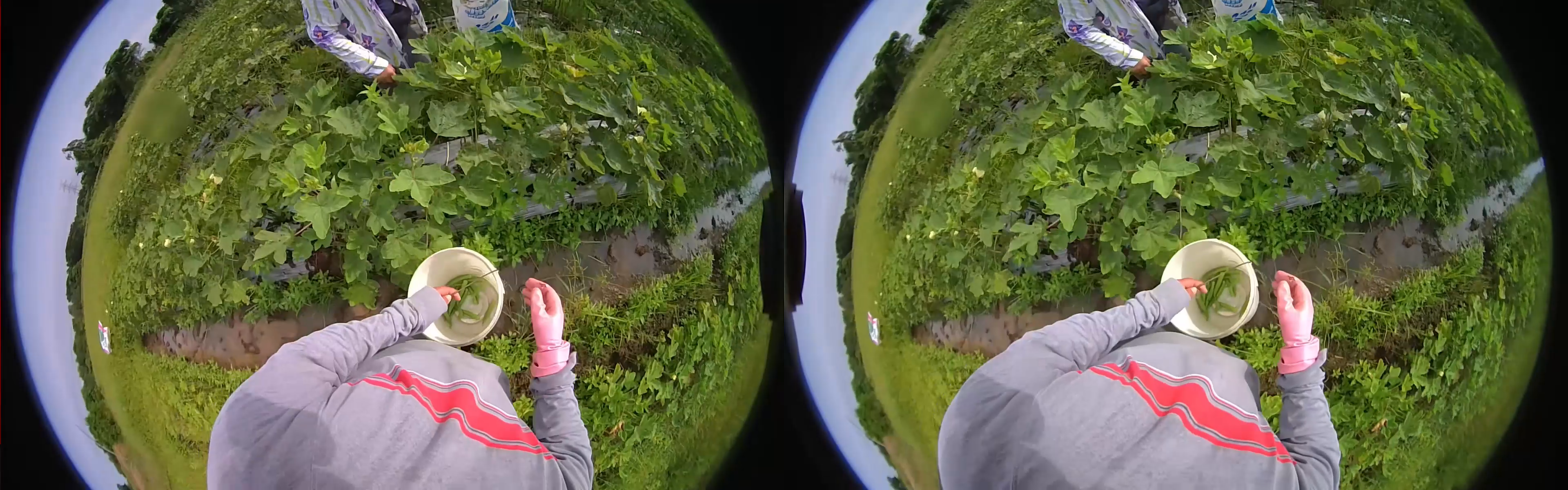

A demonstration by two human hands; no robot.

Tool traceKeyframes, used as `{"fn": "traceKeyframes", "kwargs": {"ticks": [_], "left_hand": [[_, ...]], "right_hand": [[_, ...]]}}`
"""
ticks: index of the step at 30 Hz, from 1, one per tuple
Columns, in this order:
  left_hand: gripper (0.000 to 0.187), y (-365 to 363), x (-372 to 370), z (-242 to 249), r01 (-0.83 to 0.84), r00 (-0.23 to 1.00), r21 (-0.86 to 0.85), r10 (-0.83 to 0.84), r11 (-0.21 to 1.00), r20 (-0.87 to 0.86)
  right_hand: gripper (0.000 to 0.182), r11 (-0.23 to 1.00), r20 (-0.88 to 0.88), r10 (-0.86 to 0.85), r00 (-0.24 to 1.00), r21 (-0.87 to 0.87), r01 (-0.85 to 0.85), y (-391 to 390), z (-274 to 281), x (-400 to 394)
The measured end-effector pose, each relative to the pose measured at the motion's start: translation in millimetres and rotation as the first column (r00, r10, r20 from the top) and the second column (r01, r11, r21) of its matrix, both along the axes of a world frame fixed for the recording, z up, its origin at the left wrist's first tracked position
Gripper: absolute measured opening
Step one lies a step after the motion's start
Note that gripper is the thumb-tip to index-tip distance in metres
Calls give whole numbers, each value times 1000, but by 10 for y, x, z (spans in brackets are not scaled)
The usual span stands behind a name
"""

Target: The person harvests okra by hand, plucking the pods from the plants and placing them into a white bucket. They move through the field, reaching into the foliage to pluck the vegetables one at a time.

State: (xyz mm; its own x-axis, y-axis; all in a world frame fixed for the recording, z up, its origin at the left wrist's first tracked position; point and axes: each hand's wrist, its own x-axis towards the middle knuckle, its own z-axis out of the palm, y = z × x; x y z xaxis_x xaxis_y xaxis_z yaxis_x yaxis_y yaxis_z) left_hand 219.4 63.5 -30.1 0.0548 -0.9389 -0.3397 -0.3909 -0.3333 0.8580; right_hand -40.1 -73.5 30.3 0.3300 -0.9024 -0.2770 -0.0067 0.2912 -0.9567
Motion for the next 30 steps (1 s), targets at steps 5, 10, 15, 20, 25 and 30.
{"fn": "traceKeyframes", "kwargs": {"ticks": [5,10,15,20,25,30], "left_hand": [[20,344,524,24,-262,964,135,251,956,90],[22,638,1447,155,-600,774,205,626,774,-98],[28,1231,2159,368,-613,781,188,624,767,2],[31,1868,2506,746,-701,557,379,796,604,-238],[32,2619,2979,978,-690,268,514,840,509,-472],[30,3078,3226,886,-786,182,512,922,345,-341]], "right_hand": [[27,950,-13,312,950,11,-312,-116,76,938],[23,736,-17,672,740,-91,-670,268,194,2275],[37,284,-337,806,486,-501,-818,431,15,3568],[55,263,-533,820,208,29,-964,303,166,4648],[57,656,80,741,667,129,-744,-575,-266,4991],[74,910,-304,384,872,-35,-414,-1578,-834,4824]]}}
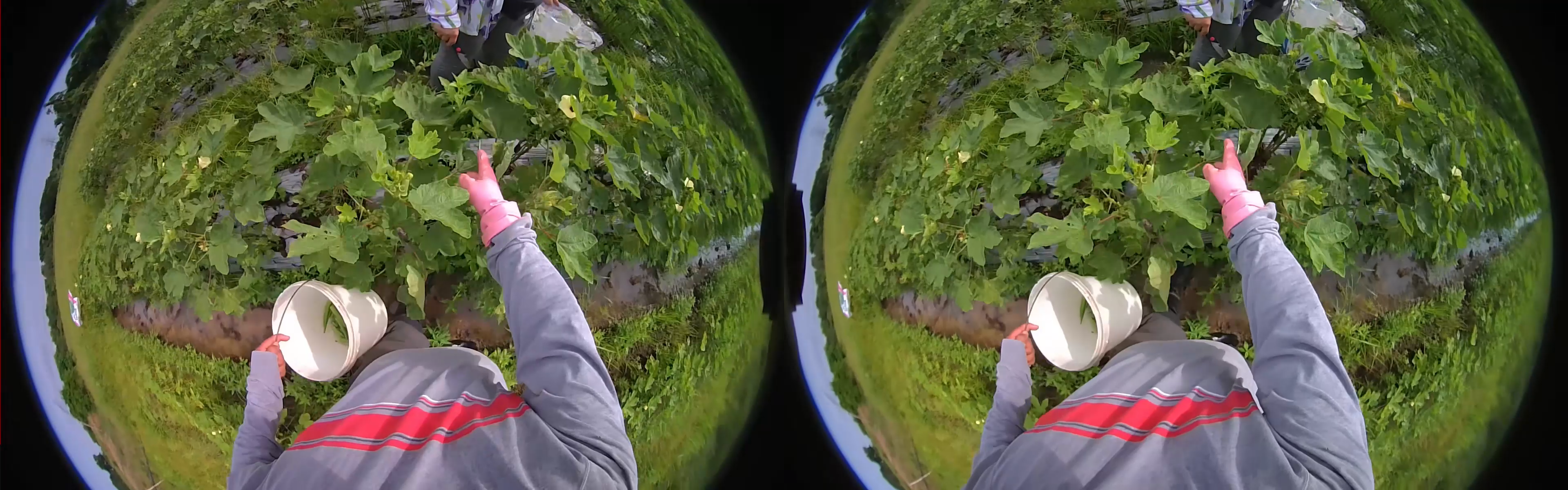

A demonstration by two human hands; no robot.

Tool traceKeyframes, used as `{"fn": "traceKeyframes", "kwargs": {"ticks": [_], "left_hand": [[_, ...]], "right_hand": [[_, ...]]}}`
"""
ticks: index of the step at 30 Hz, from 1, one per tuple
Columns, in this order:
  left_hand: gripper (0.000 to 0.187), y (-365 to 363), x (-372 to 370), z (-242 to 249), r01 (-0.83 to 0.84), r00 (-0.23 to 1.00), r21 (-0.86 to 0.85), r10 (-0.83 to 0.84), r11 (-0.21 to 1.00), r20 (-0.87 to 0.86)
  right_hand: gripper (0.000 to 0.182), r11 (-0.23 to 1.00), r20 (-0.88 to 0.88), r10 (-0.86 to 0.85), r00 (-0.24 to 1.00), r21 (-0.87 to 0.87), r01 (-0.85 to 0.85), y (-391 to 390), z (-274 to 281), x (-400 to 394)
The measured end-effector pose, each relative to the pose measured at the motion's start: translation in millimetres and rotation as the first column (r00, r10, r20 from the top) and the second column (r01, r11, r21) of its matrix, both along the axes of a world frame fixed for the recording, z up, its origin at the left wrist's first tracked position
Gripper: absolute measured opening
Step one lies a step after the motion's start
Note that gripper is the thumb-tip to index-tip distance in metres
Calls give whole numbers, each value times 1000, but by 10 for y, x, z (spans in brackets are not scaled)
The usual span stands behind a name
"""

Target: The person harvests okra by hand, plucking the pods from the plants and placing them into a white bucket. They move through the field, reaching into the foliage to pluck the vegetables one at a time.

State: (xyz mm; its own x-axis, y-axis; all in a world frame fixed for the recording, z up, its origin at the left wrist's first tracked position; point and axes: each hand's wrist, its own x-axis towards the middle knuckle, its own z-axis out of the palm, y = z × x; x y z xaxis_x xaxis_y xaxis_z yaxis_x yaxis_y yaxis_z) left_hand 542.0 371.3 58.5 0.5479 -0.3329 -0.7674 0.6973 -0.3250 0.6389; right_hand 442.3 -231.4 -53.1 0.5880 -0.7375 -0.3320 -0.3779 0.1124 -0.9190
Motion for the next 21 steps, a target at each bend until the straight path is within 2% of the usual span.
{"fn": "traceKeyframes", "kwargs": {"ticks": [4,5,7,8,9,10,12,14,16,17,18,19,20,21], "left_hand": [[27,238,111,-194,-41,999,142,45,989,-23],[27,385,153,-332,36,999,218,-32,975,-23],[28,511,331,-855,238,971,332,-235,913,-50],[28,355,372,-980,296,954,360,-293,885,-65],[27,254,382,-1078,349,935,386,-344,854,-83],[27,200,367,-1107,379,922,409,-376,830,-92],[26,248,284,-1068,399,912,440,-396,805,-103],[25,407,137,-1011,410,907,463,-405,786,-116],[24,466,45,-1014,434,897,461,-421,774,-138],[24,458,19,-1029,451,889,463,-433,763,-153],[23,428,-32,-1028,467,880,463,-445,753,-164],[23,363,-76,-1057,484,870,467,-464,740,-167],[23,292,-115,-1031,503,857,471,-488,725,-165],[22,235,-168,-1030,533,835,478,-524,698,-165]], "right_hand": [[72,998,256,26,966,-58,-12,-174,-273,-158],[64,991,276,26,961,-131,11,-206,-378,-188],[54,957,326,-158,932,282,64,-81,83,-406],[47,973,405,-93,910,230,-3,-36,290,-553],[45,978,531,-38,846,192,-77,10,252,-684],[44,983,526,26,850,143,-119,87,216,-782],[45,915,542,119,832,265,-303,270,448,-982],[47,921,337,305,891,135,-366,389,477,-1264],[46,999,171,44,984,-37,-39,378,307,-1577],[45,999,-64,-10,998,-33,8,300,256,-1807],[45,997,-64,-55,996,-53,51,310,360,-1974],[44,996,215,-43,976,86,25,347,468,-2102],[44,977,483,-53,874,208,-56,404,617,-2194],[45,918,464,73,883,315,-241,489,756,-2313]]}}
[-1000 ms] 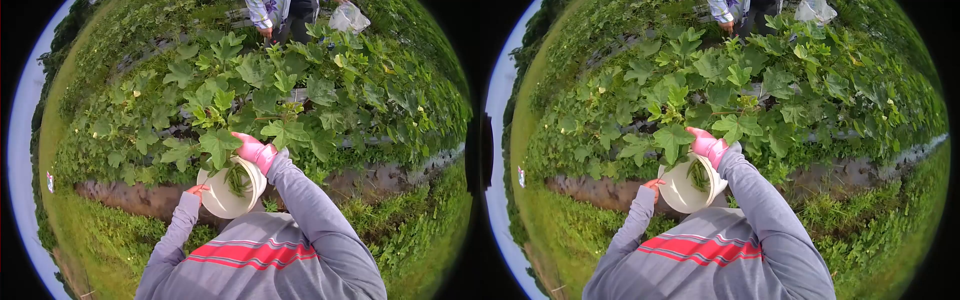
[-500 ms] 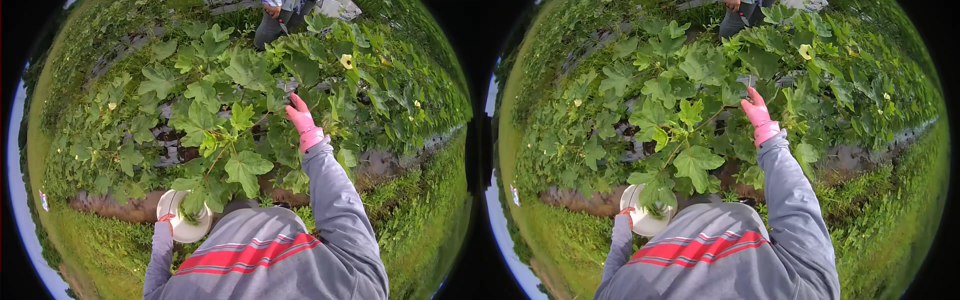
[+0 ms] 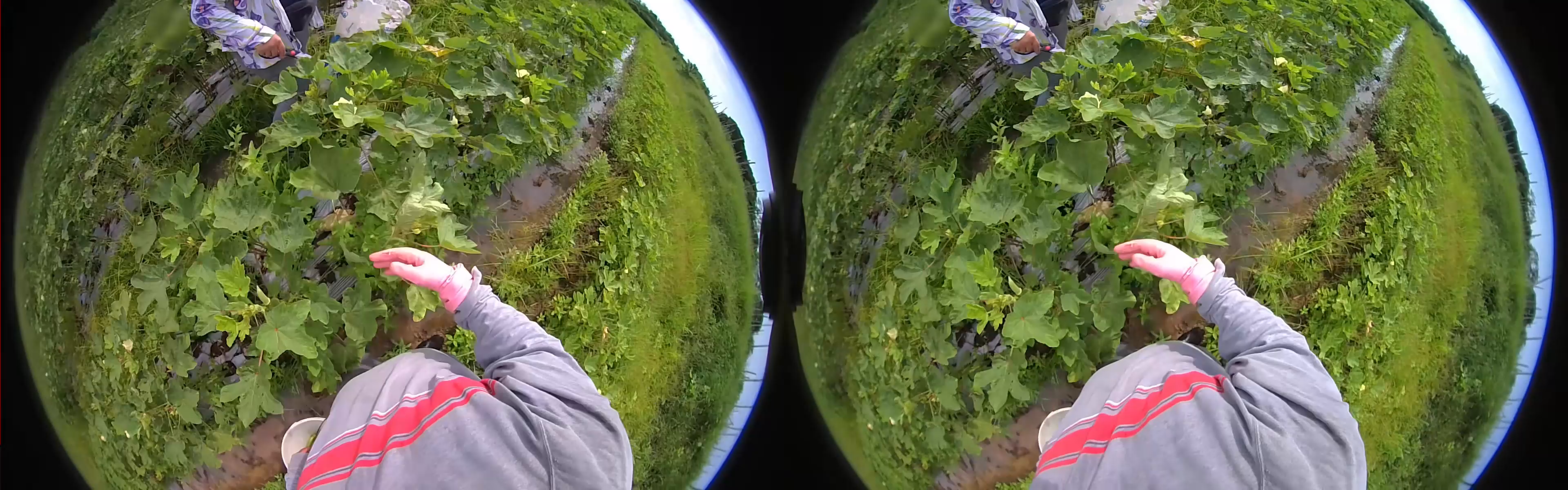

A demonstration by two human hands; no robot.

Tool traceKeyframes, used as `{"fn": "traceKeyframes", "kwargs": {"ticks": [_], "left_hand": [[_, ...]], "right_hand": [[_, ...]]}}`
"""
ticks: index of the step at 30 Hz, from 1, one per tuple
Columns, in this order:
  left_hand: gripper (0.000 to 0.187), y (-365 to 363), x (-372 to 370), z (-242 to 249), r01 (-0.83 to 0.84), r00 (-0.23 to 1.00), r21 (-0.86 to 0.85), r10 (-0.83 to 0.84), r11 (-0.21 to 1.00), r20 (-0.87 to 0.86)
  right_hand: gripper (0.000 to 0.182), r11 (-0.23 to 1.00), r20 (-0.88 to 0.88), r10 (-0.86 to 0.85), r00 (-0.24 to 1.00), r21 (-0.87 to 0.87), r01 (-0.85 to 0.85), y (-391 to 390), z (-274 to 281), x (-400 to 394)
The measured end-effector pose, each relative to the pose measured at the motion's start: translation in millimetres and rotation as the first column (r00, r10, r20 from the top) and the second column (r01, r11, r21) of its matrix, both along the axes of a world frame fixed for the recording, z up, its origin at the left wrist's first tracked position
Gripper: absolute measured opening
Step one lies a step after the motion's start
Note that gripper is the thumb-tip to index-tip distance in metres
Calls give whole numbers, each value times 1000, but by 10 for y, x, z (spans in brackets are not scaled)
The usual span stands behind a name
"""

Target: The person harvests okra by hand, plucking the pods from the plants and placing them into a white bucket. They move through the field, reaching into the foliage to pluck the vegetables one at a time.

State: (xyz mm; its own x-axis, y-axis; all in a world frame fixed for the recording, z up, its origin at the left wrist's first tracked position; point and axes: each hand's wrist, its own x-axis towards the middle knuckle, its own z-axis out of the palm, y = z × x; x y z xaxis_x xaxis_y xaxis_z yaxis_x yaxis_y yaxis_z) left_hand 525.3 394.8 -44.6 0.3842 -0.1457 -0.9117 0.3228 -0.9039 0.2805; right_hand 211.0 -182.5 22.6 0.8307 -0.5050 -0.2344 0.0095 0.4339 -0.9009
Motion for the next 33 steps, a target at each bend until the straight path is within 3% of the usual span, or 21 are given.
{"fn": "traceKeyframes", "kwargs": {"ticks": [1,3,4,7,9,10,11,13,15,16,18,19,21,23,26,27,28,29,31,32,33], "left_hand": [[22,-44,-26,-22,57,998,-12,-57,998,10],[21,-111,-56,46,164,986,-14,-164,986,40],[20,-226,-93,81,215,975,-21,-214,976,53],[19,-548,-228,186,366,927,-25,-362,930,96],[18,-760,-328,211,474,874,-13,-469,880,125],[18,-851,-385,229,517,848,-6,-511,856,138],[18,-951,-443,255,558,820,1,-551,830,152],[17,-1090,-542,293,633,760,28,-627,774,173],[16,-1294,-611,330,704,688,57,-699,708,197],[16,-1455,-615,336,742,644,70,-737,667,204],[15,-1702,-610,371,807,550,110,-807,580,216],[15,-1804,-604,434,829,506,140,-833,541,225],[14,-1966,-566,546,873,395,192,-881,448,259],[13,-2193,-531,655,918,239,240,-924,316,300],[12,-2680,-532,769,944,-50,321,-926,79,375],[14,-2955,-592,758,874,69,450,-964,183,258],[11,-3044,-566,858,941,-263,312,-868,-133,422],[11,-3200,-681,979,965,-189,247,-878,-84,439],[11,-3599,-1050,1279,959,195,129,-918,252,346],[11,-3774,-1246,1450,916,352,85,-889,391,293],[11,-3917,-1419,1609,866,473,47,-846,498,247]], "right_hand": [[45,1000,19,2,1000,18,-3,109,47,-103],[46,968,-152,102,983,-213,-133,434,81,-281],[47,951,-215,39,976,-293,-102,551,-134,-442],[49,982,-350,53,935,-152,-113,940,-398,-1141],[46,1000,-419,5,908,-16,-13,1337,-728,-1683],[44,1000,-575,17,818,30,1,1508,-700,-1930],[44,1000,-611,-26,791,-17,20,1745,-1020,-2231],[43,999,-735,-21,678,16,48,2026,-930,-2722],[42,960,-740,-156,655,44,278,2457,-1337,-3265],[42,961,-795,-199,574,-44,272,2570,-1237,-3476],[43,927,-864,-285,416,-137,350,2973,-1262,-3941],[44,877,-884,-293,364,-96,471,3225,-1569,-4172],[45,856,-931,-269,247,-113,504,3506,-1482,-4429],[46,829,-949,-248,195,-104,549,3816,-1492,-4636],[44,752,-952,-266,151,-107,650,4411,-1952,-4829],[43,719,-959,-264,105,-123,684,4527,-2021,-4832],[50,702,-956,-236,175,-43,711,4591,-1948,-4814],[50,701,-954,-239,178,-43,712,4647,-1801,-4774],[63,363,-920,-268,285,177,915,4653,-1338,-4558],[78,298,-905,-332,265,166,940,4680,-1241,-4474],[78,299,-902,-337,269,168,939,4654,-1116,-4402]]}}
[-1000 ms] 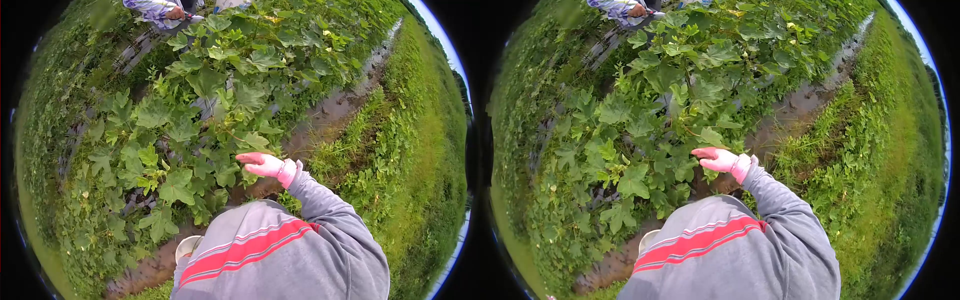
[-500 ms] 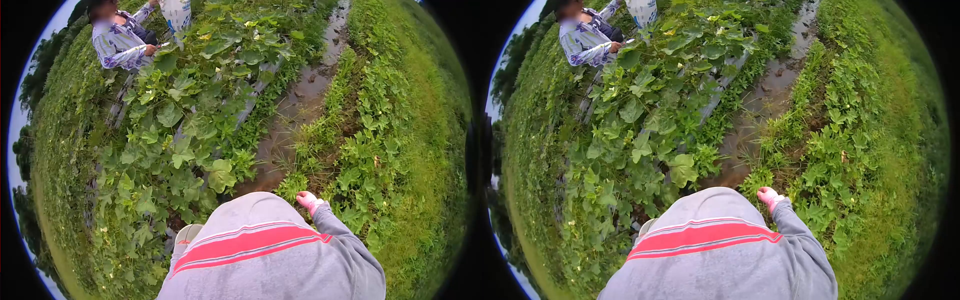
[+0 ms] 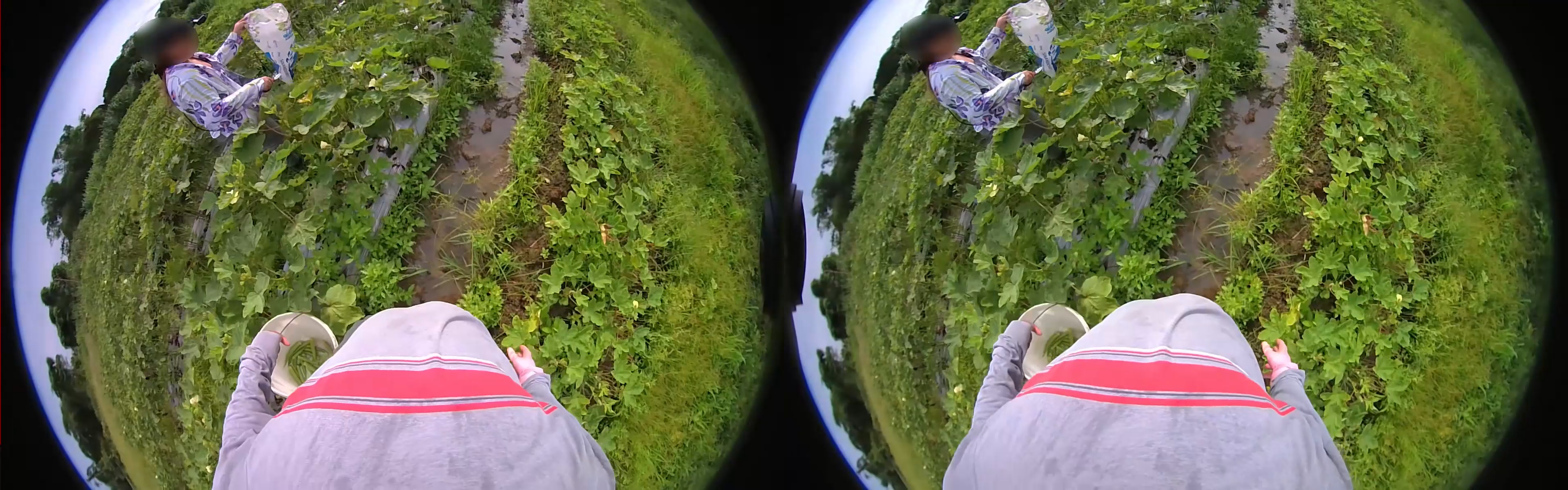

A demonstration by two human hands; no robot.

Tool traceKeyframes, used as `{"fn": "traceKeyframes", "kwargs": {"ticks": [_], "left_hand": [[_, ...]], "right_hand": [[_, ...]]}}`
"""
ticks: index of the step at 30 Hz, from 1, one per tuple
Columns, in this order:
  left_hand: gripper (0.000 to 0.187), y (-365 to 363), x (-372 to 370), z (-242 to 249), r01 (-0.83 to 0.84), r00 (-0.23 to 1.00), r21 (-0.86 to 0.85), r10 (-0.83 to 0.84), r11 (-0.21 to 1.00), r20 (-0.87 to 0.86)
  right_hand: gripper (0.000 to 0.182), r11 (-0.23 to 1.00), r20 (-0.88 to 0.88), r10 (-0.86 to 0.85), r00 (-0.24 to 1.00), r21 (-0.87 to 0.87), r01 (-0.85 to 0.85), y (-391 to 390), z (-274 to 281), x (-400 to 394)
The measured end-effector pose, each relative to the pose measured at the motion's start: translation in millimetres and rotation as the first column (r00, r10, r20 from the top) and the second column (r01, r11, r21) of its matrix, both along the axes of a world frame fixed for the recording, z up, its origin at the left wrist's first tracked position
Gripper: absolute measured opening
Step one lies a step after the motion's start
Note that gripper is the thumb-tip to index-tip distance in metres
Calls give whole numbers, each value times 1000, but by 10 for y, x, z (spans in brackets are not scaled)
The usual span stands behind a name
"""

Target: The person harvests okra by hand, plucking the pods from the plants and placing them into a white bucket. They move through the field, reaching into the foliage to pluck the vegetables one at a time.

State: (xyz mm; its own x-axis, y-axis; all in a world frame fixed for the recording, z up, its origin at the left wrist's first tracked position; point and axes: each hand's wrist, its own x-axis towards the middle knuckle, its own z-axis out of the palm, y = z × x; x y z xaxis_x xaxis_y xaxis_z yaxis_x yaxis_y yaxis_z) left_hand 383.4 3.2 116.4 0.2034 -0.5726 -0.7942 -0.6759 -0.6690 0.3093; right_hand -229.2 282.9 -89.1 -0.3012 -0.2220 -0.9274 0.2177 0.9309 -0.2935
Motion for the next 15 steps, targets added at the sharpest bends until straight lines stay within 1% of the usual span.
{"fn": "traceKeyframes", "kwargs": {"ticks": [1,4,5,6,7,8,9,10,12,14,15], "left_hand": [[11,-125,-159,155,-62,997,16,62,998,-40],[13,-425,-533,510,-154,979,42,159,987,-130],[13,-506,-630,585,-162,975,39,166,986,-145],[14,-603,-722,671,-168,971,33,171,985,-165],[14,-672,-798,754,-171,970,19,172,985,-174],[15,-760,-868,856,-158,972,-11,154,987,-177],[19,-811,-953,952,-109,980,-77,94,991,-175],[18,-900,-1010,1089,-76,983,-139,51,987,-176],[20,-1098,-1228,1517,-132,961,-154,88,979,-264],[20,-1258,-1422,1778,-301,847,-211,160,930,-507],[26,-1395,-1490,1806,-284,812,-251,93,925,-577]], "right_hand": [[77,1000,-116,-17,993,-24,15,-54,129,69],[69,997,-269,-50,962,-66,34,-28,8,69],[66,981,-62,-182,981,-75,177,14,-133,-4],[62,947,145,-304,942,-60,315,50,-249,-78],[61,962,136,-260,956,-51,269,71,-277,-78],[61,961,135,-265,955,-50,274,80,-314,-82],[58,979,104,-193,976,-52,199,85,-420,-104],[57,990,73,-124,990,-51,128,41,-412,-84],[46,989,19,-143,990,-25,143,-42,-386,-71],[42,991,16,-122,992,-45,122,-126,-404,-90],[39,983,19,-160,987,-85,161,-124,-490,-82]]}}
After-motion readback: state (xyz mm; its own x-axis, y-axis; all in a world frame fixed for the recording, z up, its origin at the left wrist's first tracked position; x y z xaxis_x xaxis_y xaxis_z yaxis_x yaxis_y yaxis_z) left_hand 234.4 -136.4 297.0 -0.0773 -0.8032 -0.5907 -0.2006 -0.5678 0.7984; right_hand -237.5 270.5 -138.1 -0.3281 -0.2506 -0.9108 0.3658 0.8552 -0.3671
